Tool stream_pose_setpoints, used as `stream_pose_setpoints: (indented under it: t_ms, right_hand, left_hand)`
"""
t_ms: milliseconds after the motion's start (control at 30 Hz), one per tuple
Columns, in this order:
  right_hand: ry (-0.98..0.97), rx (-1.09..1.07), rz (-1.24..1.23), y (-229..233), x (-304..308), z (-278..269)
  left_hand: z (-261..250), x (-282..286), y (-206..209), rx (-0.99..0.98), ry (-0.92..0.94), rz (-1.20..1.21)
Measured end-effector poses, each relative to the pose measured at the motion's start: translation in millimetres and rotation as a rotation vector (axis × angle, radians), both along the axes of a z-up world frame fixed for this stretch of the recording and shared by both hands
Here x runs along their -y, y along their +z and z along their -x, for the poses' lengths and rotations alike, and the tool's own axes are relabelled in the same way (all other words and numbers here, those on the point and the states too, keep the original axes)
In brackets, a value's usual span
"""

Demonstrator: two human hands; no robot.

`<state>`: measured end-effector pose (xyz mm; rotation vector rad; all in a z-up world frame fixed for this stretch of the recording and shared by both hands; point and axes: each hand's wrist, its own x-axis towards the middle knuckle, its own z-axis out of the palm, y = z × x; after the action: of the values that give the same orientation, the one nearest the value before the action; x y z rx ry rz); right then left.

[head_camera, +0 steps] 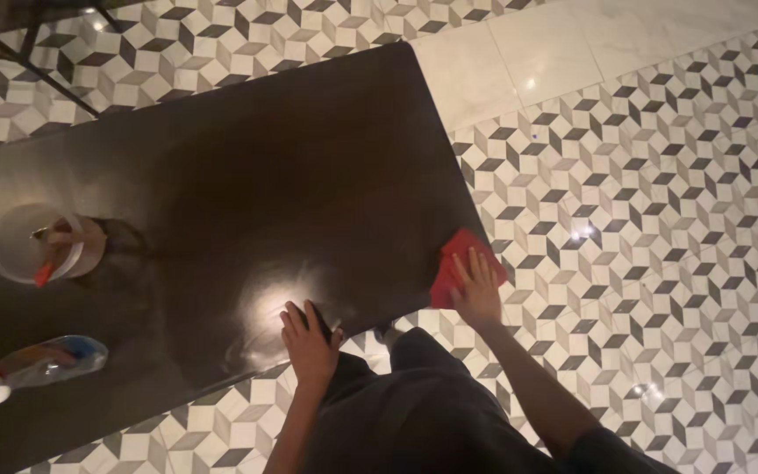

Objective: The person wipes a dark tabletop with a red cloth, then uses a paintbrush to apply a liquid from a clear plastic container onto the table surface. A spray bottle and wooden stick are also present on the table.

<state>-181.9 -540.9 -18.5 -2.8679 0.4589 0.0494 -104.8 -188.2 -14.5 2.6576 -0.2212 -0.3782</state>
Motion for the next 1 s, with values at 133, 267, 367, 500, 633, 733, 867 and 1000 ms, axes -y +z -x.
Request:
stream_pose_setpoints:
  t_ms: [133,267,367,500,633,733,867,1000]
  right_hand:
    - [0.038,0.010,0.018,-1,16,-3]
    - [0.046,-0.001,0.017,-2,18,-6]
    - [0.105,0.038,0.001,-2,33,-20]
    - [0.186,0.105,0.029,-8,62,-68]
    - [0.234,0.169,0.041,-14,87,-131]
    - [0.271,0.199,0.058,-19,101,-181]
    - [0.244,0.144,0.008,-22,101,-208]
    - [0.352,0.184,0.038,-12,97,-187]
  left_hand:
    - [3,22,-2,0.030,0.041,-0.077]
    - [2,41,-3,-0.041,0.118,-0.146]
    - [0,50,-3,-0.044,0.136,-0.191]
    - [2,53,-1,-0.006,0.160,-0.158]
    - [3,55,1,-0.017,0.196,-0.141]
    - [2,56,0,-0.008,0.209,-0.124]
    - [5,55,-1,-0.019,0.234,-0.115]
    - [4,57,-3,-0.011,0.219,-0.131]
